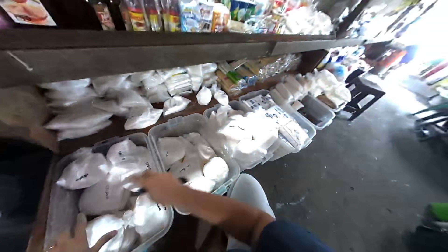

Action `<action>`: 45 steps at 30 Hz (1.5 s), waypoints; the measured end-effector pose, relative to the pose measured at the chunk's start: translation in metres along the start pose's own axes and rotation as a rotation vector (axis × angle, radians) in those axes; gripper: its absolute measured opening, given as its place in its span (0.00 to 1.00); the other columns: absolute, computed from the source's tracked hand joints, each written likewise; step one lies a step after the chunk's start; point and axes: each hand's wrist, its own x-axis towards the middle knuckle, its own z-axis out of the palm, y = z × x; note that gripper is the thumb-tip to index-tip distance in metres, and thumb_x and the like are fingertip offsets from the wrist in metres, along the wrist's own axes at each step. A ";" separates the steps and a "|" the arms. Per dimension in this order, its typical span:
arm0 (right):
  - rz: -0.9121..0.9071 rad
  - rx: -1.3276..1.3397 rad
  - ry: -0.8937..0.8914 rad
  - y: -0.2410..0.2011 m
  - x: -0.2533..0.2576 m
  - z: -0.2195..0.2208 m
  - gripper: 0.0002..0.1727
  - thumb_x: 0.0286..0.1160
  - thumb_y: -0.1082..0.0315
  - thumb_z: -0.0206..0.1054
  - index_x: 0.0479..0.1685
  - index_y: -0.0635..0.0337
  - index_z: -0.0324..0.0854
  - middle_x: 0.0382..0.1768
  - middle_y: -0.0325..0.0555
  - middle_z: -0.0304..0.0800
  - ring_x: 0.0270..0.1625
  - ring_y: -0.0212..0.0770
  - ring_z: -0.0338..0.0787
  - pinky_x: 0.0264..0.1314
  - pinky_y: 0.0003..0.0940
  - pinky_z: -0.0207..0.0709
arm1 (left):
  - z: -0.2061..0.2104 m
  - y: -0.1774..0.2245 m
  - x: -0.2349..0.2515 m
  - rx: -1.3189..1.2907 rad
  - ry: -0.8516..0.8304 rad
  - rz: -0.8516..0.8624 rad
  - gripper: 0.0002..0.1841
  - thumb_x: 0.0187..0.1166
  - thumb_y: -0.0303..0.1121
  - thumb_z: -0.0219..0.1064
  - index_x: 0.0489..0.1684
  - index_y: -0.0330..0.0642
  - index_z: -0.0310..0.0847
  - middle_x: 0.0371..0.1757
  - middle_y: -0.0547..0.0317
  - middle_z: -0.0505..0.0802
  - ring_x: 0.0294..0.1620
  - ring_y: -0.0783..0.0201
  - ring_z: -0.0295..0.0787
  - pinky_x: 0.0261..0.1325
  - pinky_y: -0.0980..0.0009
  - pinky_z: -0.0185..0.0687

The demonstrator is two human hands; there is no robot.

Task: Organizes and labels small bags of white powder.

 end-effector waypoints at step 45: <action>-0.101 -0.509 0.281 0.082 -0.044 -0.175 0.30 0.39 0.63 0.94 0.47 0.56 0.88 0.48 0.63 0.88 0.53 0.69 0.87 0.45 0.70 0.81 | 0.000 0.068 -0.005 -0.961 -0.200 0.171 0.30 0.97 0.45 0.37 0.82 0.28 0.67 0.82 0.36 0.77 0.85 0.49 0.71 0.88 0.53 0.63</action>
